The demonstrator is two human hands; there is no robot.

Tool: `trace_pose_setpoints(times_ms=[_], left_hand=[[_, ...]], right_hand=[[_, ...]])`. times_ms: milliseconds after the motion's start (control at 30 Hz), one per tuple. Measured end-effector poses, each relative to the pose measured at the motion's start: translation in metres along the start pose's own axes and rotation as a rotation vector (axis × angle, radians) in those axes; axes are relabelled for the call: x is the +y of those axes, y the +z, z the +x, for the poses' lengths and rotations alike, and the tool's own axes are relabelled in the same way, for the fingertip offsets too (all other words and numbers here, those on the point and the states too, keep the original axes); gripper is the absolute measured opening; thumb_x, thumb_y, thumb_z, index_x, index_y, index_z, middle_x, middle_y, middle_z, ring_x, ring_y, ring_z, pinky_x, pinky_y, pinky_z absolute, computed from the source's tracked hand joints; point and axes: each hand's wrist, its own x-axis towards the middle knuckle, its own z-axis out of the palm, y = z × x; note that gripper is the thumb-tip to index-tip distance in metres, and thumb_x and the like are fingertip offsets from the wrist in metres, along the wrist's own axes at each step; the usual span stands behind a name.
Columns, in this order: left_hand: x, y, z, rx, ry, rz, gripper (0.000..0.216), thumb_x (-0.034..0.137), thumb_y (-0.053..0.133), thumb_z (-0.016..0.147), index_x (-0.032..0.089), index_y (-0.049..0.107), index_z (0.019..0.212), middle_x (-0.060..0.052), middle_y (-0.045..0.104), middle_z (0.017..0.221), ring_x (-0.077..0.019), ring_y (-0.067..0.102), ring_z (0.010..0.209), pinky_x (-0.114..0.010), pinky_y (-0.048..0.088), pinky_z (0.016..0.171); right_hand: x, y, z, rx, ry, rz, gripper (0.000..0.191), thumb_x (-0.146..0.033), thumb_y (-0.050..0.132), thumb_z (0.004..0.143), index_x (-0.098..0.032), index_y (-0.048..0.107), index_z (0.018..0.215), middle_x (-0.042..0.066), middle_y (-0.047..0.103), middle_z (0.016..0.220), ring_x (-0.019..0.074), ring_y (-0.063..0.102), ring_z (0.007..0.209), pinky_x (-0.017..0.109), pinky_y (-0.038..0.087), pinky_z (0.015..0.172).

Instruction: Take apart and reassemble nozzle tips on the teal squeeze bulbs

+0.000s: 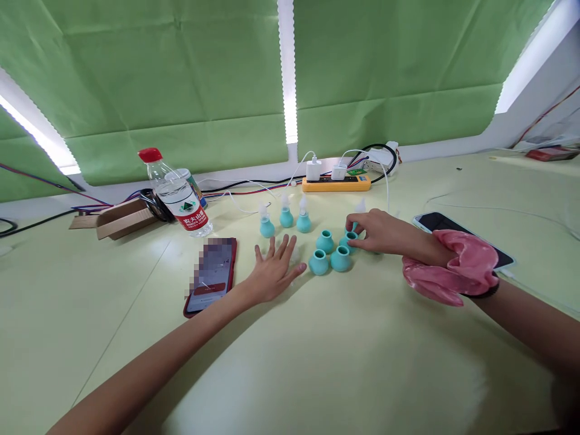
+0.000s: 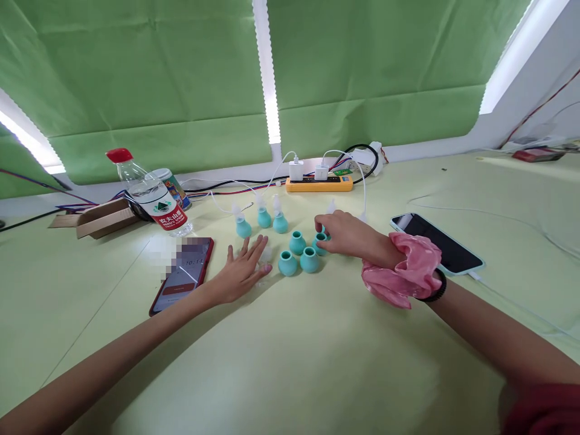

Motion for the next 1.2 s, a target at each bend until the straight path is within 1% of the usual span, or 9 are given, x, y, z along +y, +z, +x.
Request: trace_pose_setpoints(times_ms=[167,267,433,567,633,733,833,967,1200], left_hand=[[-0.017,-0.027,0.024,0.459,0.12,-0.072,0.048,0.037,0.034,0.085,0.013,0.031,0.126,-0.016,0.021,0.138,-0.0255,0.024,0.125,-0.045,0.021,0.1],[-0.04,-0.038,0.048,0.669,-0.071,-0.269,0.049,0.029,0.048,0.077,0.014,0.037,0.122,-0.015,0.027,0.136,-0.0288,0.022,0.125,-0.047,0.022,0.099],[-0.063,-0.048,0.056,0.583,-0.208,-0.57,0.033,0.031,0.049,0.076,0.012,0.052,0.103,-0.011,0.066,0.084,-0.024,0.061,0.082,-0.038,0.048,0.07],[-0.034,-0.068,0.018,0.55,-0.126,-0.916,0.035,0.036,0.047,0.079,0.014,0.051,0.106,-0.011,0.062,0.103,-0.0215,0.059,0.093,-0.034,0.05,0.073],[-0.008,-0.077,-0.004,0.318,-0.044,-1.221,0.031,0.035,0.051,0.077,0.012,0.057,0.097,-0.011,0.063,0.101,-0.0238,0.06,0.092,-0.036,0.05,0.074],[0.027,-0.08,-0.028,0.098,-0.059,-1.362,0.025,0.032,0.054,0.076,0.013,0.062,0.09,-0.009,0.068,0.088,-0.0242,0.062,0.087,-0.036,0.05,0.073],[0.04,-0.069,-0.037,0.157,-0.099,-1.27,0.017,0.026,0.057,0.074,0.014,0.065,0.083,-0.005,0.068,0.088,-0.0217,0.061,0.086,-0.033,0.05,0.076],[0.026,-0.049,-0.036,0.221,-0.112,-1.037,0.022,0.027,0.054,0.076,0.013,0.064,0.09,-0.007,0.067,0.092,-0.0216,0.061,0.086,-0.033,0.049,0.077],[-0.008,-0.021,-0.024,0.261,0.045,-0.307,0.03,0.028,0.039,0.085,0.015,0.056,0.107,-0.008,0.059,0.111,-0.0264,0.045,0.113,-0.038,0.043,0.087]], right_hand=[[0.002,0.002,0.001,-0.004,-0.007,-0.002,0.02,-0.035,0.05,0.071,-0.018,0.054,0.082,0.004,0.062,0.074,0.0208,0.057,0.076,0.028,0.04,0.06],[0.001,-0.001,-0.001,0.003,-0.009,-0.048,0.026,-0.039,0.051,0.07,-0.019,0.055,0.086,0.005,0.063,0.074,0.0226,0.057,0.076,0.029,0.041,0.059],[-0.02,-0.017,-0.014,0.219,0.09,0.005,0.034,-0.042,0.052,0.071,-0.02,0.054,0.097,0.005,0.065,0.081,0.0197,0.059,0.063,0.032,0.044,0.057],[-0.056,-0.022,-0.034,0.555,-0.089,0.453,0.038,-0.04,0.056,0.072,-0.022,0.049,0.105,0.005,0.057,0.106,0.0197,0.059,0.081,0.033,0.05,0.066],[-0.074,-0.016,-0.043,0.478,-0.17,0.756,0.042,-0.04,0.055,0.073,-0.024,0.045,0.11,0.005,0.052,0.113,0.0193,0.055,0.093,0.033,0.05,0.073],[-0.093,0.002,-0.049,0.021,-0.18,1.18,0.05,-0.044,0.05,0.076,-0.026,0.034,0.12,0.006,0.058,0.099,0.0181,0.057,0.087,0.032,0.05,0.069],[-0.1,0.022,-0.046,-0.2,0.01,1.396,0.044,-0.046,0.049,0.076,-0.022,0.045,0.112,0.004,0.059,0.08,0.0154,0.058,0.071,0.027,0.049,0.058],[-0.104,0.042,-0.041,-0.274,0.142,1.463,0.036,-0.048,0.049,0.075,-0.014,0.059,0.076,-0.001,0.048,0.058,0.0072,0.045,0.046,0.018,0.037,0.039],[-0.111,0.067,-0.046,-0.259,0.19,1.403,0.036,-0.051,0.05,0.073,-0.015,0.052,0.07,-0.003,0.047,0.055,0.0079,0.046,0.045,0.019,0.036,0.039]])
